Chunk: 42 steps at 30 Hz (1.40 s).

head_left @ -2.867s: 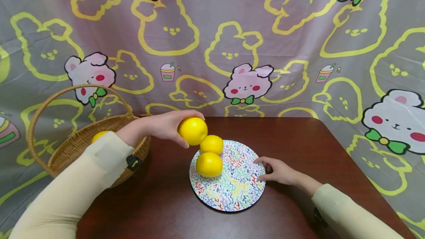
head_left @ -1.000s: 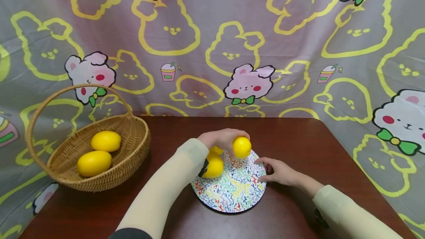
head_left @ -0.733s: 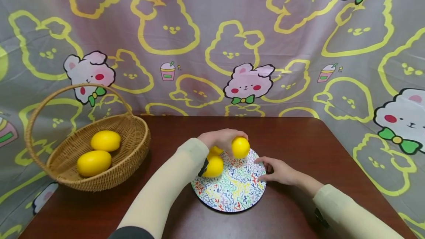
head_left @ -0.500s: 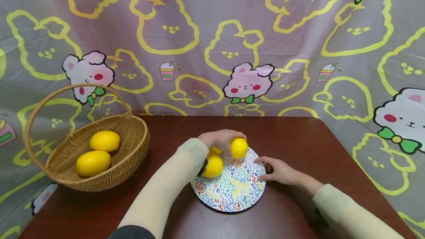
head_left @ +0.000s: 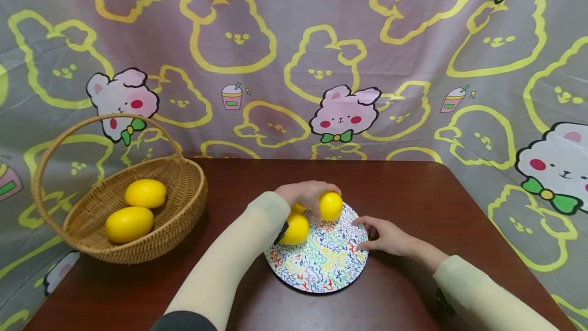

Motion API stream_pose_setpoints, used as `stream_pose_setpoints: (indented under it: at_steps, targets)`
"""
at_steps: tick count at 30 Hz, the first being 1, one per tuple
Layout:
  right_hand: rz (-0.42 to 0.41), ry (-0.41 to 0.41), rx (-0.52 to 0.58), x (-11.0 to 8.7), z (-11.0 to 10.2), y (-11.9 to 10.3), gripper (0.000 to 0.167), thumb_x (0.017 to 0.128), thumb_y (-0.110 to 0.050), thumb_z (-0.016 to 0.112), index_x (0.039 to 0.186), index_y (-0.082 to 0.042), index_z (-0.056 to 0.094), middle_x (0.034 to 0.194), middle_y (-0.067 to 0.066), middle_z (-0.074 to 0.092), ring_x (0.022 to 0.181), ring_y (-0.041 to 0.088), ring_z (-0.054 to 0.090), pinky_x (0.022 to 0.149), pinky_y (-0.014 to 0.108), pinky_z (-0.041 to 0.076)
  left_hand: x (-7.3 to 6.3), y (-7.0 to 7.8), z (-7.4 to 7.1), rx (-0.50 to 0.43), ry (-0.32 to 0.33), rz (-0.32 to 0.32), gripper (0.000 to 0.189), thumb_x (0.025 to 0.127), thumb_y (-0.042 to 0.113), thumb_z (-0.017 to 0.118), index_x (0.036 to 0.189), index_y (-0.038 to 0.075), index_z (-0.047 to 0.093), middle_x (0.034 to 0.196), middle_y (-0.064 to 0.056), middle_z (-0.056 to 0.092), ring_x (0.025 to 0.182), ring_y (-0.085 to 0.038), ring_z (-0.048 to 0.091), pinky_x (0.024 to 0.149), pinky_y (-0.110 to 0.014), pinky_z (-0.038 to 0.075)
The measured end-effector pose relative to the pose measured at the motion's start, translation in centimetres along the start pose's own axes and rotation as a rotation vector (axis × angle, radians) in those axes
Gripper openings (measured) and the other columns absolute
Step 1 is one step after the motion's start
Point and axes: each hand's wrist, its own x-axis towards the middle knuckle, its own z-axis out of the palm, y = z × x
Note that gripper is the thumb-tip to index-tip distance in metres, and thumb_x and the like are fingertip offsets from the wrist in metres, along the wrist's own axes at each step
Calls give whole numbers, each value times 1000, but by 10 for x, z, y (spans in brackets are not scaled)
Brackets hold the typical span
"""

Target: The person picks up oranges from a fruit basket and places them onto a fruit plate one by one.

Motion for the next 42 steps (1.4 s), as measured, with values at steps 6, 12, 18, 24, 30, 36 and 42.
stream_pose_setpoints:
  at_steps: [6, 12, 18, 24, 30, 36, 42]
  targets:
    - [0, 5, -1, 0, -1, -2, 57, 81, -37, 78, 128, -14, 56, 85, 0, 50, 78, 18, 49, 64, 25, 43, 0, 0, -1, 20, 7, 9, 82, 71, 19, 87, 138, 41, 46, 131, 6, 50, 109, -20, 46, 93, -49, 41]
    - [1, 3, -8, 0, 0, -1, 57, 81, -38, 78, 128, -14, 56, 86, -1, 51, 78, 18, 49, 64, 25, 43, -2, -1, -1, 11, 16, 20, 83, 71, 16, 87, 139, 39, 46, 133, 5, 49, 110, -19, 46, 94, -49, 41]
    - [1, -3, -2, 2, 2, 0, 57, 81, -38, 78, 128, -15, 56, 85, -1, 50, 78, 18, 48, 64, 25, 43, -8, -2, -4, 37, 44, 32, 82, 71, 16, 87, 140, 37, 46, 136, 6, 48, 112, -19, 46, 98, -49, 39]
    - [12, 2, -7, 2, 2, 0, 57, 80, -38, 79, 127, -16, 57, 84, -1, 49, 78, 19, 48, 63, 26, 42, -22, -1, -17, 113, 72, 90, 82, 72, 16, 87, 142, 30, 46, 139, 5, 49, 120, -18, 46, 104, -44, 37]
    - [16, 3, -1, 1, 2, -2, 58, 79, -38, 80, 128, -15, 57, 85, -1, 49, 78, 19, 47, 63, 26, 41, -45, -3, -32, 185, 74, 96, 79, 74, 22, 85, 142, 28, 46, 144, 2, 47, 125, -19, 45, 105, -42, 37]
    - [20, 2, -13, 2, 2, -2, 58, 80, -38, 79, 128, -16, 57, 86, -1, 50, 79, 19, 48, 64, 26, 42, -73, -9, -43, 214, 78, 119, 74, 76, 23, 83, 141, 26, 48, 141, 0, 49, 122, -20, 47, 102, -40, 39]
    - [15, 1, -12, 2, 2, -3, 57, 80, -37, 79, 128, -16, 56, 86, -1, 50, 79, 19, 48, 64, 26, 42, -105, -18, -58, 170, 111, 119, 73, 77, 22, 83, 141, 22, 48, 140, 2, 50, 125, -20, 47, 101, -38, 40]
